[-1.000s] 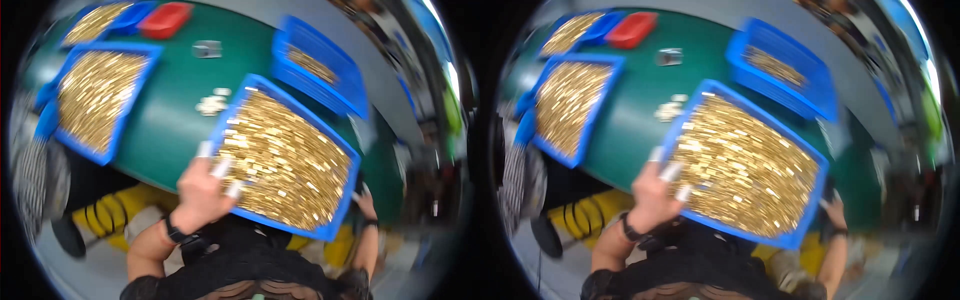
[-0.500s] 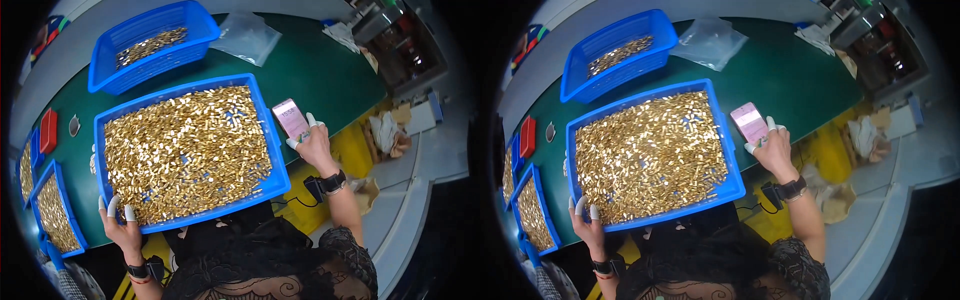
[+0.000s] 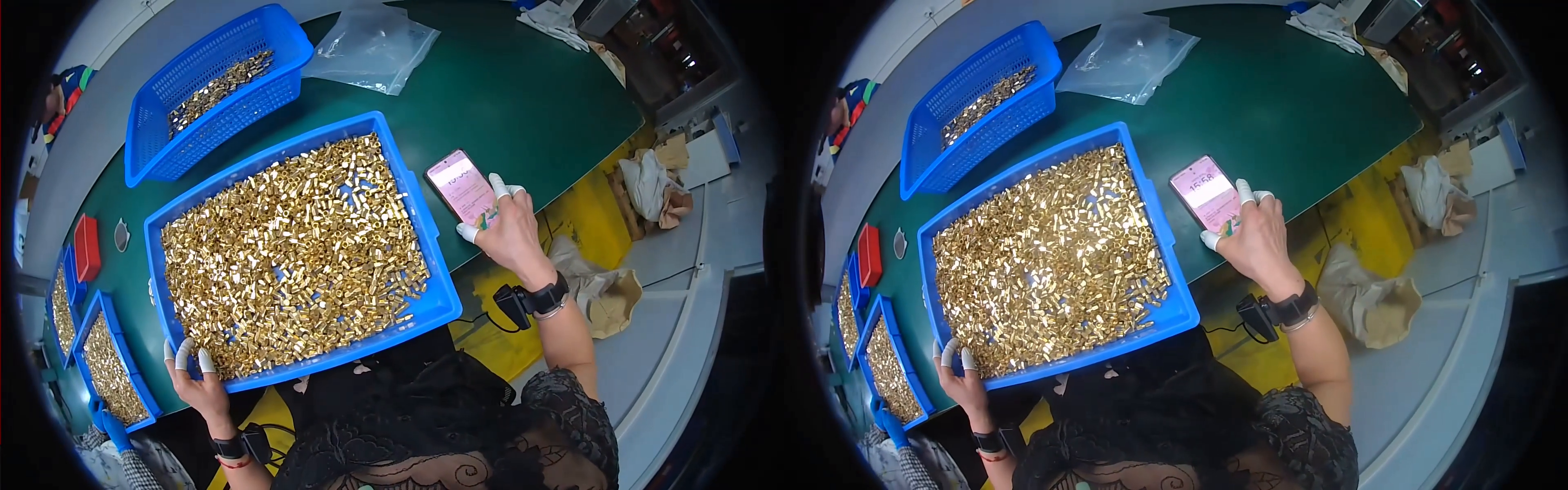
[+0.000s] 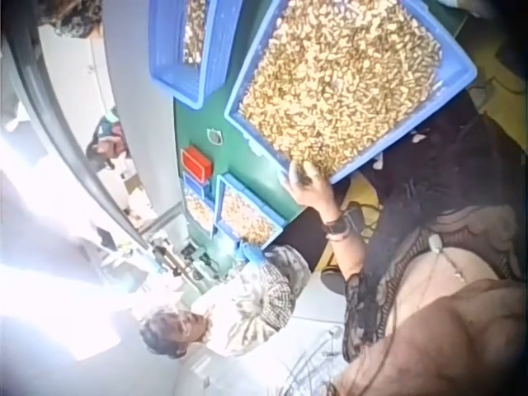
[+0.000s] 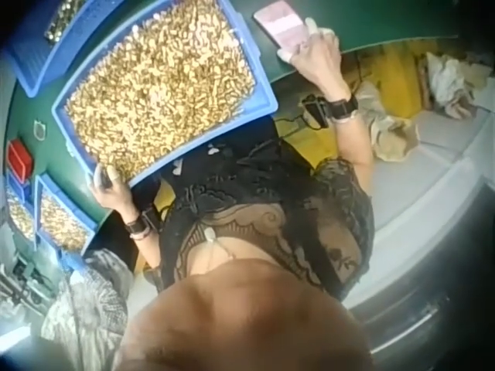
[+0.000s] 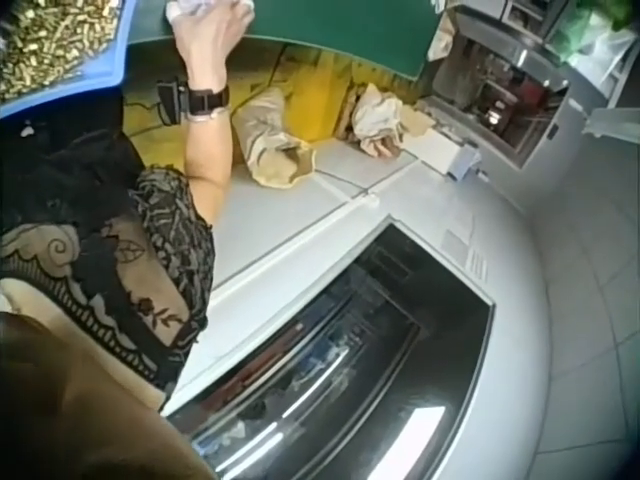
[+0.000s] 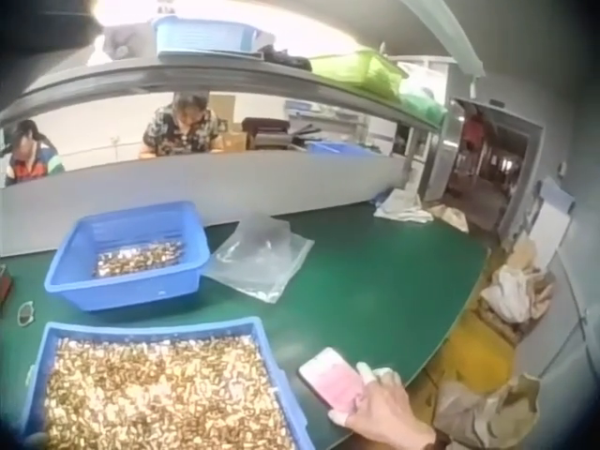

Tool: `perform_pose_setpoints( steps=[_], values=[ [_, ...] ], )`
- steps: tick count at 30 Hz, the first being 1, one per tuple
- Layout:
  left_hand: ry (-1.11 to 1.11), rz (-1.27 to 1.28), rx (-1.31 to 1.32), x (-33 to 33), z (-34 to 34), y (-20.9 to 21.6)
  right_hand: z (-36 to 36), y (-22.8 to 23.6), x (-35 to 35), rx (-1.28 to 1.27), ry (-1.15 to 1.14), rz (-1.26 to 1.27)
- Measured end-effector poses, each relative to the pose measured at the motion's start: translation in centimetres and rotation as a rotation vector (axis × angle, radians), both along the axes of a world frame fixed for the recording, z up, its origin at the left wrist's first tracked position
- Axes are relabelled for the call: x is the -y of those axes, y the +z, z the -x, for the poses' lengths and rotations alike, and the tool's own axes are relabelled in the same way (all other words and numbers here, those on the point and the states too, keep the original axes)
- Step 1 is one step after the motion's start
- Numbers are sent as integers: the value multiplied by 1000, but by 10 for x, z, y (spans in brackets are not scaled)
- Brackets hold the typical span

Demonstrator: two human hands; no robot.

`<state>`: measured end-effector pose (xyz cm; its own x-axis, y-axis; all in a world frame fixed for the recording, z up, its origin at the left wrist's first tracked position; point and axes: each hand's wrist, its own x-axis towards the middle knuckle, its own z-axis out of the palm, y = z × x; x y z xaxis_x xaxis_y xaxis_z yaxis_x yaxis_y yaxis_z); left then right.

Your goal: Sorting and inspecting small gold-colored hardware components from a tray at a manual workstation.

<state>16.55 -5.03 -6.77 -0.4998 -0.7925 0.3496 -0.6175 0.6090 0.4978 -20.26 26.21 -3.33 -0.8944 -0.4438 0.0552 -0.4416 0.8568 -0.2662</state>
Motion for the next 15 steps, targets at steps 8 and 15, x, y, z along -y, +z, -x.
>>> perform_pose_setpoints(
  steps=[8, 15],
  values=[
    [33, -26, -45, -3, -5, 4, 11, -1, 7, 5, 111, -15],
    [13, 14, -45, -6, 6, 6, 61, 13, 7, 208, -23, 7]
  ],
)
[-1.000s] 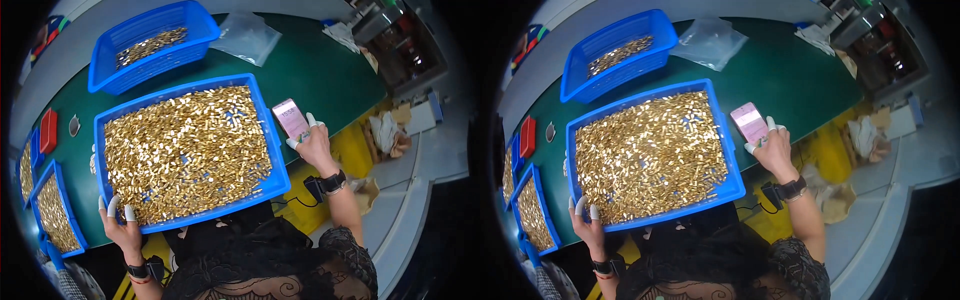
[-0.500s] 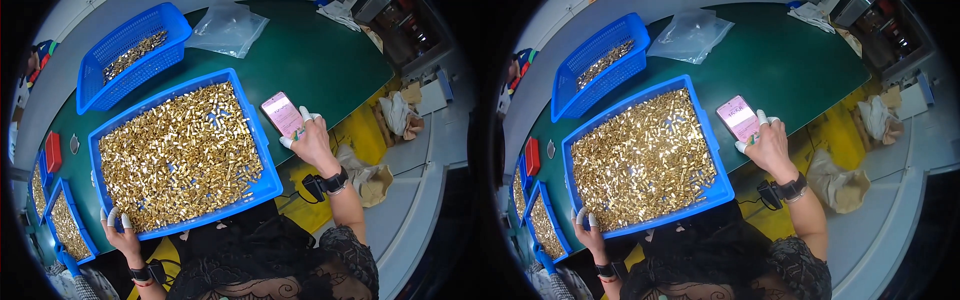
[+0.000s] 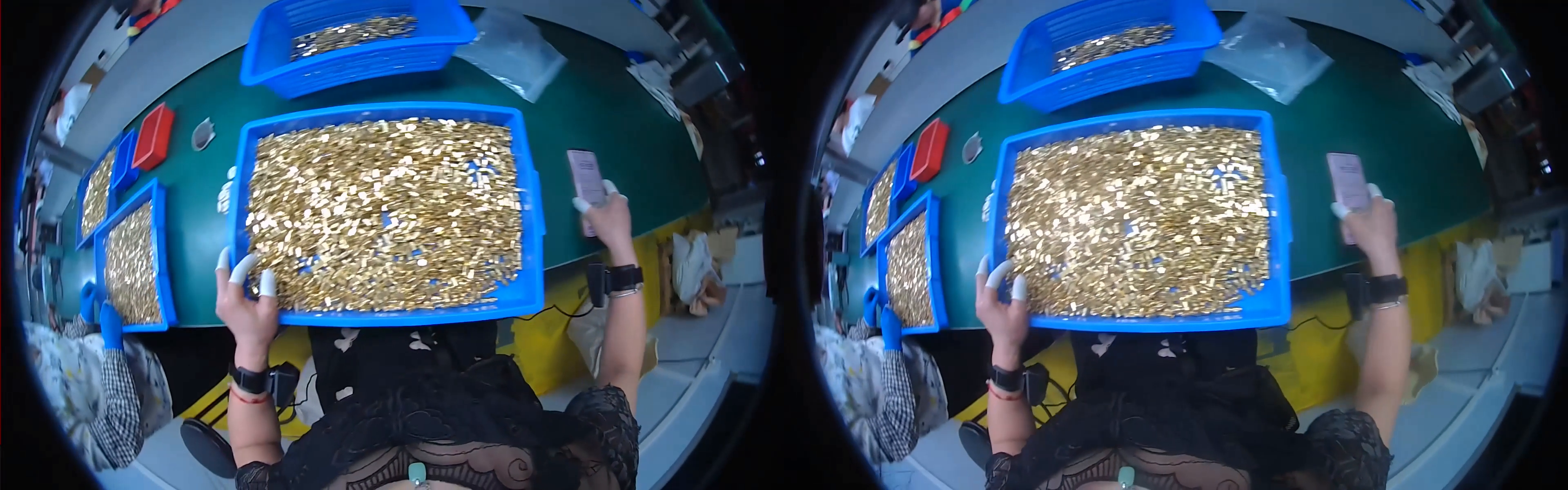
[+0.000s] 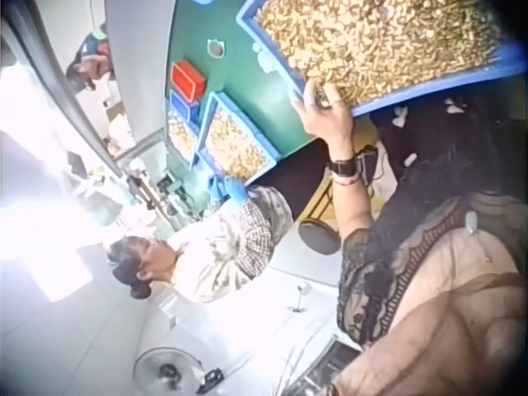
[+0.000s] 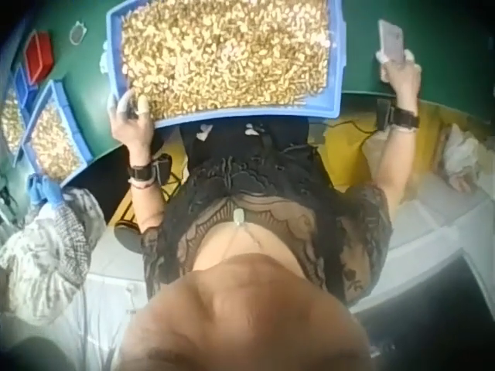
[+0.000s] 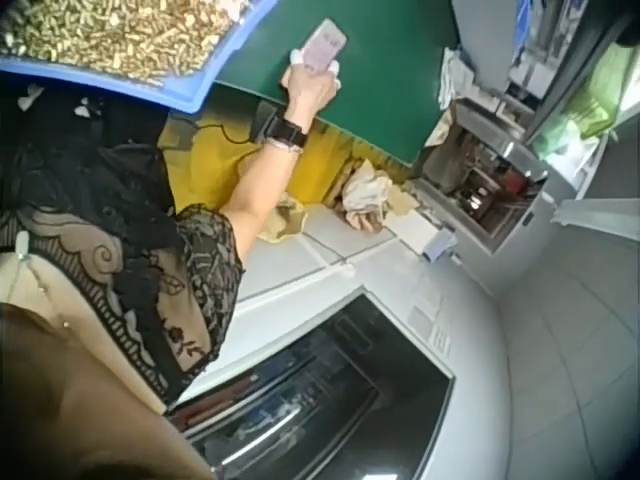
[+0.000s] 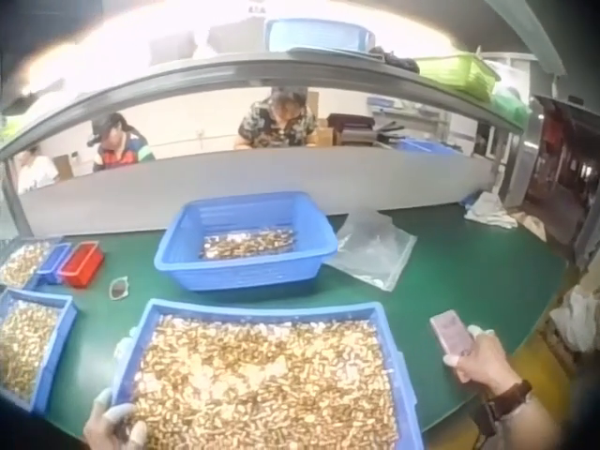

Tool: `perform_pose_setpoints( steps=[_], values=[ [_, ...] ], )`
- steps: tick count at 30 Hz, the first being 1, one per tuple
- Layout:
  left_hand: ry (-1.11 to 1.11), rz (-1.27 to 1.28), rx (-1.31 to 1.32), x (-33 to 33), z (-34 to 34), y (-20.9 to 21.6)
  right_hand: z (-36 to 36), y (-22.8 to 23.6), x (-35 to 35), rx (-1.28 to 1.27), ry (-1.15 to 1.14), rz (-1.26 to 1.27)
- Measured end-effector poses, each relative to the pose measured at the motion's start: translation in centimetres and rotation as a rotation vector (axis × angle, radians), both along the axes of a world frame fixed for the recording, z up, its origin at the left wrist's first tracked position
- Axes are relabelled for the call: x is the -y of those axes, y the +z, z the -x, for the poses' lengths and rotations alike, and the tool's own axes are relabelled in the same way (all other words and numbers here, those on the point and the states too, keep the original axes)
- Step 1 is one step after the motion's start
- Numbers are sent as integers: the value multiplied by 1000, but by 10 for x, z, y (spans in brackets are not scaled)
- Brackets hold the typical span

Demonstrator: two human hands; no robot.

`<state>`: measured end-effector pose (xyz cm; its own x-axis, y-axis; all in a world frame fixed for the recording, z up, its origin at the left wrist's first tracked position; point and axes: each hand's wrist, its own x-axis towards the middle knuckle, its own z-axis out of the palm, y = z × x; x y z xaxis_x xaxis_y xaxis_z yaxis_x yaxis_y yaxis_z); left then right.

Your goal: Sorting and inspecting small gold-colored hardware components from a tray at a manual workstation.

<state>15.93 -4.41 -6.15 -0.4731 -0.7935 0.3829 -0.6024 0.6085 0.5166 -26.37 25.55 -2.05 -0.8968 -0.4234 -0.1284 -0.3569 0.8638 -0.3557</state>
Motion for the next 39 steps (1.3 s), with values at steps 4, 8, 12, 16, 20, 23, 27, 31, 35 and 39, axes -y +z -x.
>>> perform_pose_setpoints(
  steps=[4, 8, 12, 16, 20, 23, 27, 31, 35, 39],
  values=[
    [6, 28, -52, 0, -4, 1, -14, -7, 4, -341, 153, -43],
    [10, 57, -24, 2, -3, 0, -72, 8, 41, -73, 308, 281],
    [3, 16, -33, 1, -5, 1, -95, 14, 60, 259, 210, 289],
    [-11, -55, -57, -1, -4, 5, -95, 9, 56, 161, 264, 190],
    [-10, -110, -113, -3, -14, 1, -103, 14, 58, 49, 347, 99],
    [-46, -161, -91, -4, -27, -2, -101, 19, 58, 152, 274, 80],
    [-88, -4, 64, -12, -12, 31, -99, 15, 59, -540, 691, 62],
    [-444, 28, 95, -13, 29, 71, -115, 25, 83, -256, 830, 373],
    [-792, -154, 182, -27, 91, 82, -122, 7, 102, 10, 873, 210],
    [-915, -182, 148, -37, 135, 54, -122, 1, 107, -58, 918, 152]
  ],
)
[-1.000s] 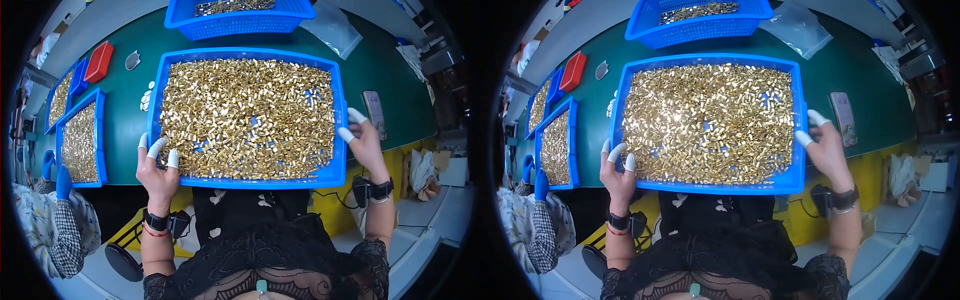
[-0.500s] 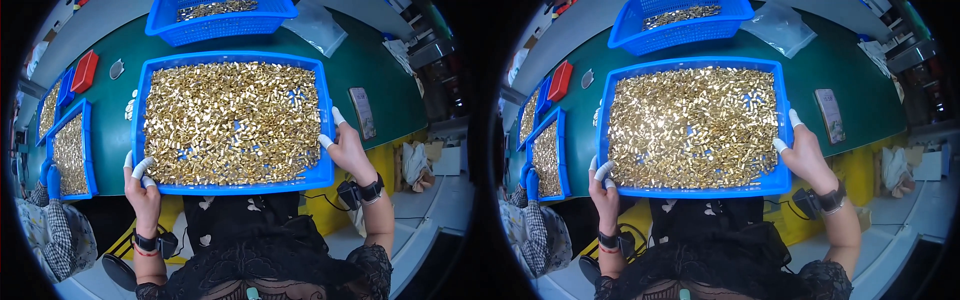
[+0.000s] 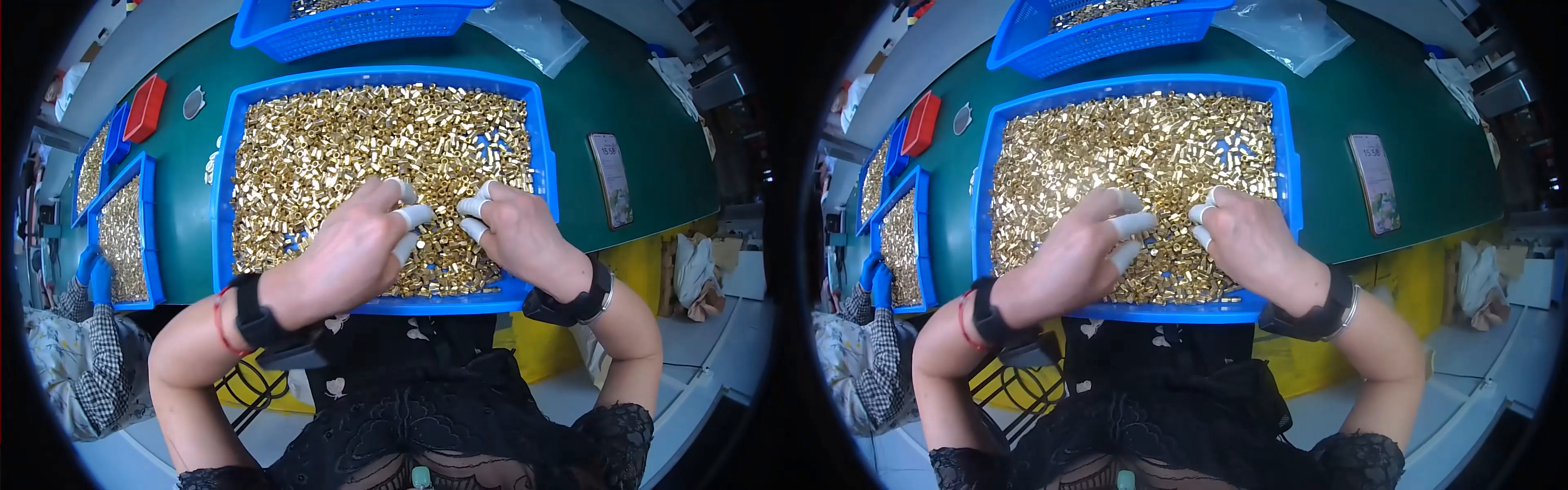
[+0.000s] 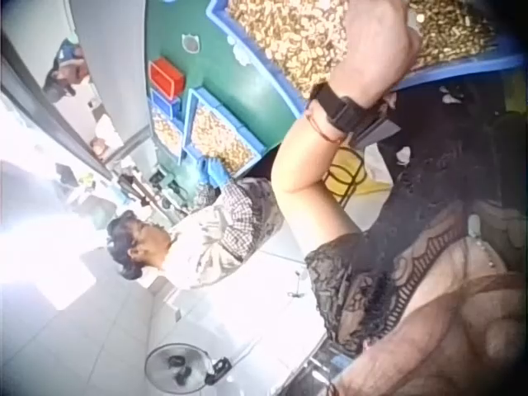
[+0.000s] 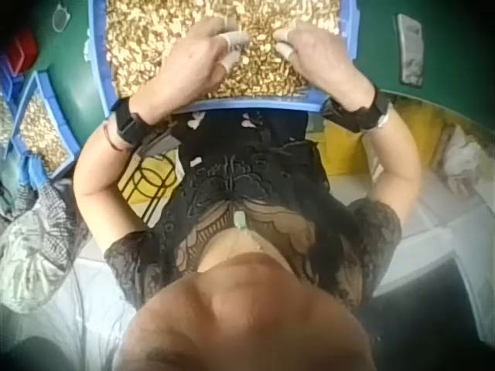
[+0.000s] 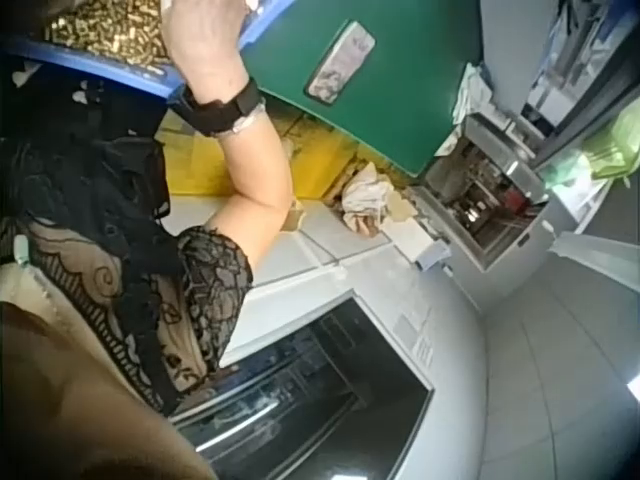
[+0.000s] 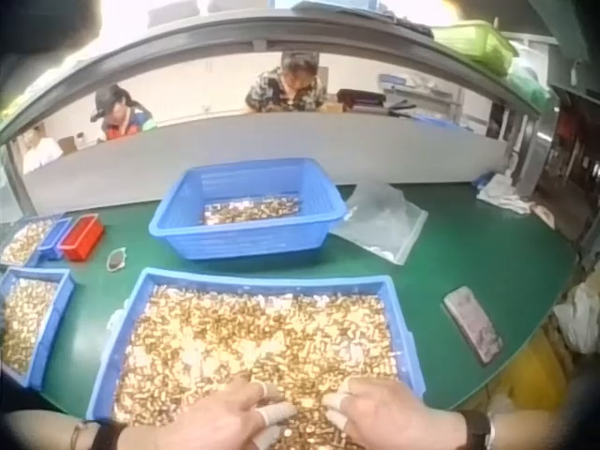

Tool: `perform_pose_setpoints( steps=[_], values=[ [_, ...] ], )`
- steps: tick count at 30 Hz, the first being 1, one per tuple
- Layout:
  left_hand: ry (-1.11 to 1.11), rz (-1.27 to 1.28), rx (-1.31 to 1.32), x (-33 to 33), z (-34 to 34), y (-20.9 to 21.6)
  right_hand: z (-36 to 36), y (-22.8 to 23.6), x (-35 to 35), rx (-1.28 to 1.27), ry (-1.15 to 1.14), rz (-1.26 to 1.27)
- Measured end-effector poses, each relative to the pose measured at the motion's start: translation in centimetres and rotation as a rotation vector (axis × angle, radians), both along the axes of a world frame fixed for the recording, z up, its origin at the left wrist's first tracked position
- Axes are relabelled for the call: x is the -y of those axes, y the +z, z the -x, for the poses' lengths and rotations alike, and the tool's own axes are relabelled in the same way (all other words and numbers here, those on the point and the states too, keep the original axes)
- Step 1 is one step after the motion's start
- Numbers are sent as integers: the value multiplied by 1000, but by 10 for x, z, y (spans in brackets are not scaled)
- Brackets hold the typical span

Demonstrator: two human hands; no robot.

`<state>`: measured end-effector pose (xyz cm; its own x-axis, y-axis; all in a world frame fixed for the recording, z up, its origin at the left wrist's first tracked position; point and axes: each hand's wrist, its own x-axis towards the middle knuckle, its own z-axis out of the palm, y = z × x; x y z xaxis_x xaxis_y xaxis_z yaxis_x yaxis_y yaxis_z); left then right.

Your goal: Sorting and inspecting small gold-colored hardware components from a tray at a manual workstation.

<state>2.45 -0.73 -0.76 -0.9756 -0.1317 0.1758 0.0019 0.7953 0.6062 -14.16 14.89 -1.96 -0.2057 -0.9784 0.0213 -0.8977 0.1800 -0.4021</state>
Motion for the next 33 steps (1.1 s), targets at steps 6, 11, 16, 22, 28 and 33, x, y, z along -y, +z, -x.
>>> perform_pose_setpoints(
  steps=[6, 11, 16, 22, 28, 33],
  values=[
    [-69, 151, 139, -3, 37, -18, 3, -8, 3, -105, 63, 32],
    [-91, 213, 144, -2, 46, -23, 1, -5, 6, -132, 72, -15],
    [-103, 223, 170, -4, 49, -25, 0, -4, 10, -153, 83, -57],
    [14, 31, 206, -3, 50, -25, 2, -10, 8, -40, 6, -28],
    [74, -42, 232, 1, 50, -30, 3, -9, 14, -17, -8, -32],
    [108, -261, 195, -1, 29, -22, -6, 11, 8, 144, -16, -34]
  ],
)
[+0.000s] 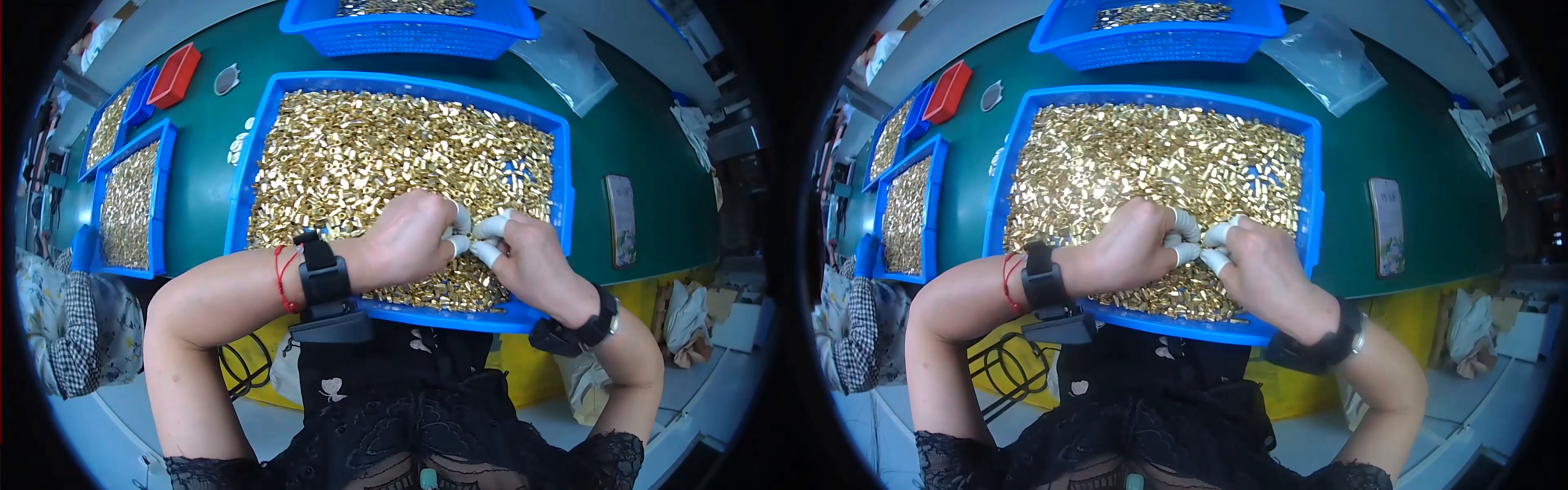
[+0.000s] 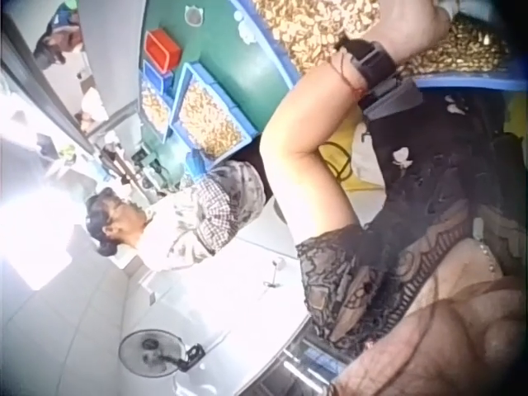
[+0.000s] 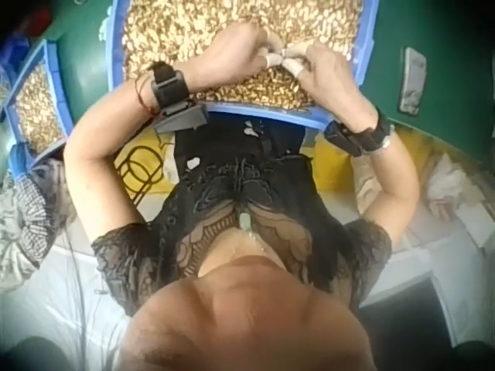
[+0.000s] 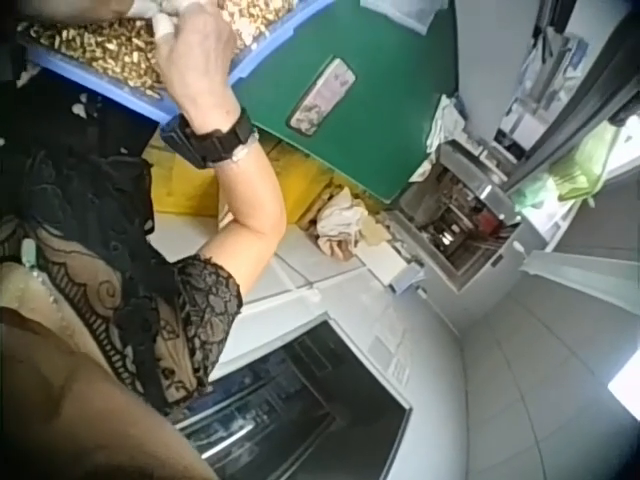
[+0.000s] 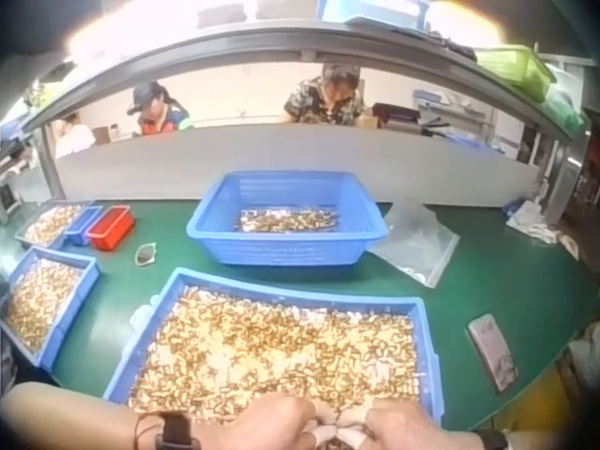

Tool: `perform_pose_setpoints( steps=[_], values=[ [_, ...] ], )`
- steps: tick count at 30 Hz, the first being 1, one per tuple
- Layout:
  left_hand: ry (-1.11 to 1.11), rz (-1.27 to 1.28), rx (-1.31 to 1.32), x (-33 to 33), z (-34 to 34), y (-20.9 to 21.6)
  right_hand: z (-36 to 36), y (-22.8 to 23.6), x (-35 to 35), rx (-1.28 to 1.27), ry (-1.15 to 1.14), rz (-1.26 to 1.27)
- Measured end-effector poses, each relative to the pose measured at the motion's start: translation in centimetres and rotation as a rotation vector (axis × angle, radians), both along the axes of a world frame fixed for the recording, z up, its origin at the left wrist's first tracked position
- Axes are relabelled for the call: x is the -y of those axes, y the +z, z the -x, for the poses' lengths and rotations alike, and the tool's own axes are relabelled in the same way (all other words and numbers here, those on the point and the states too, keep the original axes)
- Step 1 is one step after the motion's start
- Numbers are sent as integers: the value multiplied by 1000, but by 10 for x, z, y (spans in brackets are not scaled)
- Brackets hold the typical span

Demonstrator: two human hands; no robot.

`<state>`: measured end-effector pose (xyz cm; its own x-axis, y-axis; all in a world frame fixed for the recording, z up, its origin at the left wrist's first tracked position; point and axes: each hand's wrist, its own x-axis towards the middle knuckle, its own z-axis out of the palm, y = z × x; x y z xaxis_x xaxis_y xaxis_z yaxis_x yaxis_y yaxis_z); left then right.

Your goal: Sorting and inspecting small gold-colored hardware components from a tray at a manual workstation.

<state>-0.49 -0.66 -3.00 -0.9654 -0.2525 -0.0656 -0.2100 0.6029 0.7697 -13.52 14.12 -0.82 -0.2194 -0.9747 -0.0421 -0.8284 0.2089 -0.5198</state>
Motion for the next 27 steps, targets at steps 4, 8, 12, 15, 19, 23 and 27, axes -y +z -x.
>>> perform_pose_setpoints(
  steps=[4, 8, 12, 15, 19, 23, 27],
  values=[
    [25, -132, 2, 5, -9, 20, -1, 11, 7, 330, -95, -29],
    [41, -197, 10, 26, -10, 19, 5, 11, 35, 685, -111, -78],
    [125, -267, -153, 87, 30, 52, 55, 39, 107, 565, -5, 113],
    [217, -199, -296, 111, 30, 73, 61, 75, 139, 389, -172, 378],
    [341, 15, -195, 130, -41, 59, 79, 63, 77, 333, -19, 207],
    [593, 357, -112, 116, -140, 25, 53, 12, -49, 294, -440, 235],
    [802, -13, -69, 77, -194, -25, 3, -16, -105, 480, -664, 82]
  ],
)
